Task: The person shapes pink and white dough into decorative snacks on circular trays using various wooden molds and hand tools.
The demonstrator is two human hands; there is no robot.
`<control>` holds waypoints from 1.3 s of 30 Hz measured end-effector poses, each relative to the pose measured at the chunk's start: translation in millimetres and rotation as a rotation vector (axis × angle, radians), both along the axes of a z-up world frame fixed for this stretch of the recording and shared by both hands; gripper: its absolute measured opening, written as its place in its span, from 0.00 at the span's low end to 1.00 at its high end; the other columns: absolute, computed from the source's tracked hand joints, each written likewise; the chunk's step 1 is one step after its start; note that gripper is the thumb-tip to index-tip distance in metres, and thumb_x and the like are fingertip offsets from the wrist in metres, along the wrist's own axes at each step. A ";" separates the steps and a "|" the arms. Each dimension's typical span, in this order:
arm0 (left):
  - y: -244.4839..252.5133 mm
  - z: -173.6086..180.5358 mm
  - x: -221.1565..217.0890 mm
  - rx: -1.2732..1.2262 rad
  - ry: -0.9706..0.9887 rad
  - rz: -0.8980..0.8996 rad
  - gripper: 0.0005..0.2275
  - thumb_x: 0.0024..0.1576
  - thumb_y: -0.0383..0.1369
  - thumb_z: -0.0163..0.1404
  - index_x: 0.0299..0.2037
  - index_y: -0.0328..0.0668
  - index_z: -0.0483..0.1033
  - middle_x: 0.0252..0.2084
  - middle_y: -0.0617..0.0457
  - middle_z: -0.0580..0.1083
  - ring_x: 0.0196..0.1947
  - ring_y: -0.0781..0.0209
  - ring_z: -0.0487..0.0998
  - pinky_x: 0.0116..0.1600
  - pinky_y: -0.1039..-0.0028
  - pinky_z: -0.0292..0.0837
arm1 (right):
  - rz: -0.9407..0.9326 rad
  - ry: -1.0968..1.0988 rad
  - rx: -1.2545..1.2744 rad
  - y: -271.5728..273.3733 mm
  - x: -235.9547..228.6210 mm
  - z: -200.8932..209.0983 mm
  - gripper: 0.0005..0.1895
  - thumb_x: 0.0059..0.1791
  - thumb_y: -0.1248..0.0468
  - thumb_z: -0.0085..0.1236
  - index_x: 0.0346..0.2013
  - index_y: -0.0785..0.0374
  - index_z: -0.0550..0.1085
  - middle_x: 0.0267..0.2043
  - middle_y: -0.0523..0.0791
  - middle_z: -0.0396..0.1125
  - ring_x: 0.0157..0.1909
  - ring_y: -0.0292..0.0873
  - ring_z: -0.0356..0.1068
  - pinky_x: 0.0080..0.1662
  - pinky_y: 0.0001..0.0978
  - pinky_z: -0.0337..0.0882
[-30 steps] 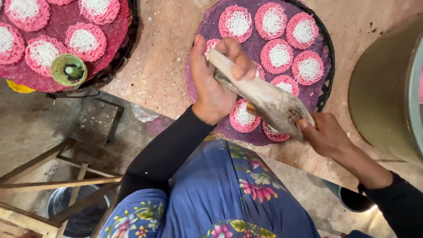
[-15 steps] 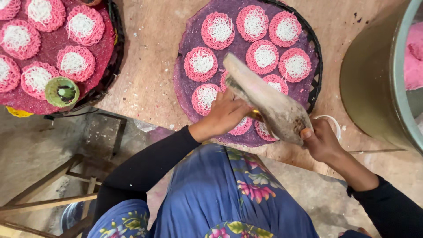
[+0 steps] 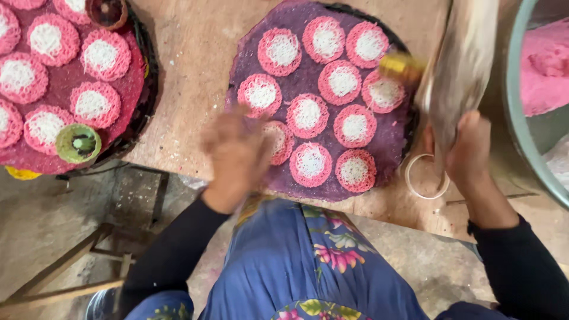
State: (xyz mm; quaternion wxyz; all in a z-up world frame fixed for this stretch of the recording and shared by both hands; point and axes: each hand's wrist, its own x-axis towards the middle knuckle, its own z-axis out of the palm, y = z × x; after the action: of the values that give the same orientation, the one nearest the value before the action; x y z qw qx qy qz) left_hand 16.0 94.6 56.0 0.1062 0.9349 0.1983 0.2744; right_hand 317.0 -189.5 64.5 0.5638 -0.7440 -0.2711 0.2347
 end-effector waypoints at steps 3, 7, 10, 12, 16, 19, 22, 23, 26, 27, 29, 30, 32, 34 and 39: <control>20.5 5.1 -23.1 -0.184 -0.049 0.218 0.16 0.63 0.41 0.58 0.57 0.48 0.76 0.56 0.42 0.67 0.60 0.43 0.65 0.61 0.52 0.55 | -0.079 -0.053 0.210 32.6 17.8 3.4 0.19 0.64 0.53 0.55 0.47 0.69 0.69 0.32 0.44 0.65 0.28 0.37 0.62 0.31 0.29 0.62; 15.0 -20.5 -49.7 -0.307 -0.060 0.355 0.19 0.62 0.40 0.55 0.62 0.44 0.75 0.57 0.42 0.65 0.58 0.41 0.60 0.62 0.49 0.50 | -0.235 -0.365 0.176 81.8 52.4 -21.1 0.15 0.61 0.62 0.61 0.54 0.73 0.72 0.48 0.49 0.71 0.49 0.40 0.68 0.52 0.34 0.71; 10.8 -48.9 -63.6 -0.331 0.012 0.421 0.19 0.64 0.39 0.52 0.64 0.45 0.74 0.59 0.42 0.64 0.58 0.42 0.57 0.61 0.48 0.48 | -0.273 -0.594 -0.091 105.2 86.9 -42.8 0.21 0.58 0.59 0.65 0.55 0.72 0.69 0.51 0.55 0.72 0.52 0.49 0.73 0.55 0.41 0.71; 12.2 -64.3 -66.7 -0.307 0.039 0.446 0.18 0.63 0.37 0.52 0.64 0.48 0.75 0.60 0.43 0.64 0.59 0.42 0.57 0.61 0.49 0.49 | -0.304 -0.679 -0.227 118.4 108.8 -56.8 0.26 0.55 0.57 0.67 0.56 0.74 0.67 0.52 0.59 0.70 0.53 0.57 0.72 0.55 0.46 0.70; 13.0 -74.6 -61.4 -0.237 0.062 0.462 0.18 0.58 0.34 0.54 0.59 0.54 0.78 0.58 0.45 0.66 0.60 0.42 0.59 0.60 0.50 0.49 | -0.306 -0.744 -0.535 125.6 134.3 -71.9 0.31 0.51 0.55 0.67 0.59 0.71 0.66 0.53 0.62 0.69 0.53 0.66 0.69 0.52 0.55 0.67; 12.5 -71.4 -55.4 -0.250 0.040 0.414 0.19 0.54 0.35 0.57 0.58 0.55 0.79 0.56 0.45 0.66 0.59 0.42 0.60 0.60 0.50 0.50 | -0.325 -0.700 -0.673 132.1 135.2 -72.6 0.30 0.52 0.51 0.67 0.58 0.67 0.68 0.55 0.60 0.69 0.55 0.65 0.69 0.54 0.57 0.67; 12.1 -69.3 -49.7 -0.292 0.022 0.386 0.20 0.52 0.35 0.57 0.57 0.53 0.79 0.55 0.43 0.66 0.59 0.41 0.60 0.61 0.52 0.51 | -0.309 -0.781 -0.619 134.7 125.9 -64.5 0.33 0.49 0.53 0.69 0.61 0.69 0.67 0.54 0.61 0.69 0.54 0.66 0.69 0.51 0.58 0.67; 11.8 -70.0 -46.7 -0.309 0.018 0.382 0.20 0.52 0.34 0.57 0.57 0.52 0.79 0.56 0.43 0.66 0.59 0.41 0.60 0.61 0.52 0.51 | -0.306 -0.960 -0.580 132.7 121.1 -61.1 0.34 0.47 0.55 0.69 0.61 0.70 0.67 0.54 0.62 0.69 0.53 0.66 0.69 0.51 0.56 0.67; 12.1 -73.4 -40.6 -0.357 0.017 0.386 0.16 0.50 0.34 0.57 0.50 0.51 0.81 0.56 0.45 0.67 0.58 0.44 0.61 0.61 0.52 0.52 | -0.242 -1.300 -0.404 115.5 97.8 -55.4 0.32 0.46 0.60 0.68 0.60 0.71 0.68 0.54 0.63 0.68 0.53 0.67 0.68 0.52 0.53 0.69; 12.7 -74.7 -38.7 -0.370 0.008 0.397 0.16 0.50 0.34 0.57 0.50 0.50 0.81 0.56 0.46 0.67 0.59 0.43 0.61 0.60 0.52 0.52 | -0.186 -1.286 -0.322 101.8 86.0 -55.7 0.26 0.49 0.62 0.65 0.59 0.70 0.69 0.55 0.63 0.66 0.54 0.67 0.68 0.54 0.52 0.68; 10.6 -77.8 -34.7 -0.396 -0.021 0.445 0.16 0.50 0.33 0.57 0.49 0.50 0.82 0.56 0.46 0.67 0.59 0.43 0.61 0.60 0.53 0.52 | -0.137 -1.032 -0.260 69.0 63.8 -60.7 0.14 0.60 0.66 0.50 0.60 0.68 0.72 0.58 0.58 0.68 0.57 0.64 0.69 0.56 0.51 0.70; 9.3 -78.6 -33.6 -0.397 -0.042 0.444 0.16 0.50 0.34 0.58 0.49 0.49 0.82 0.56 0.46 0.67 0.59 0.43 0.61 0.59 0.53 0.52 | -0.169 -0.898 -0.502 53.1 57.4 -65.7 0.12 0.62 0.59 0.52 0.50 0.65 0.76 0.47 0.58 0.69 0.48 0.65 0.69 0.48 0.54 0.69; 7.7 -79.9 -30.4 -0.400 -0.082 0.443 0.16 0.50 0.34 0.58 0.50 0.48 0.81 0.56 0.44 0.66 0.57 0.42 0.60 0.59 0.53 0.52 | -0.130 -0.890 -0.619 17.0 47.5 -81.8 0.13 0.60 0.58 0.52 0.50 0.62 0.78 0.46 0.57 0.70 0.47 0.64 0.70 0.49 0.54 0.70; 7.7 -80.3 -26.6 -0.430 -0.112 0.441 0.17 0.50 0.33 0.58 0.51 0.46 0.80 0.56 0.46 0.66 0.58 0.43 0.60 0.59 0.53 0.53 | -0.114 -0.756 -0.642 0.5 55.1 -103.6 0.14 0.57 0.57 0.54 0.52 0.62 0.78 0.45 0.57 0.72 0.45 0.60 0.72 0.48 0.51 0.71; 7.4 -78.2 -22.9 -0.558 -0.072 0.451 0.17 0.50 0.31 0.58 0.50 0.41 0.79 0.57 0.46 0.65 0.59 0.44 0.60 0.58 0.54 0.51 | -0.205 -0.356 -0.534 -18.4 70.6 -142.6 0.15 0.57 0.60 0.58 0.55 0.67 0.78 0.41 0.53 0.75 0.41 0.43 0.73 0.46 0.35 0.71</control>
State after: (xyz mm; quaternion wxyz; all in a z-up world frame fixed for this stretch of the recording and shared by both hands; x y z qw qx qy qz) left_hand -6.9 102.1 -22.2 0.3008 0.7926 0.4629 0.2589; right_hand 387.6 -207.8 -78.1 0.3137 -0.9181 -0.2179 0.1058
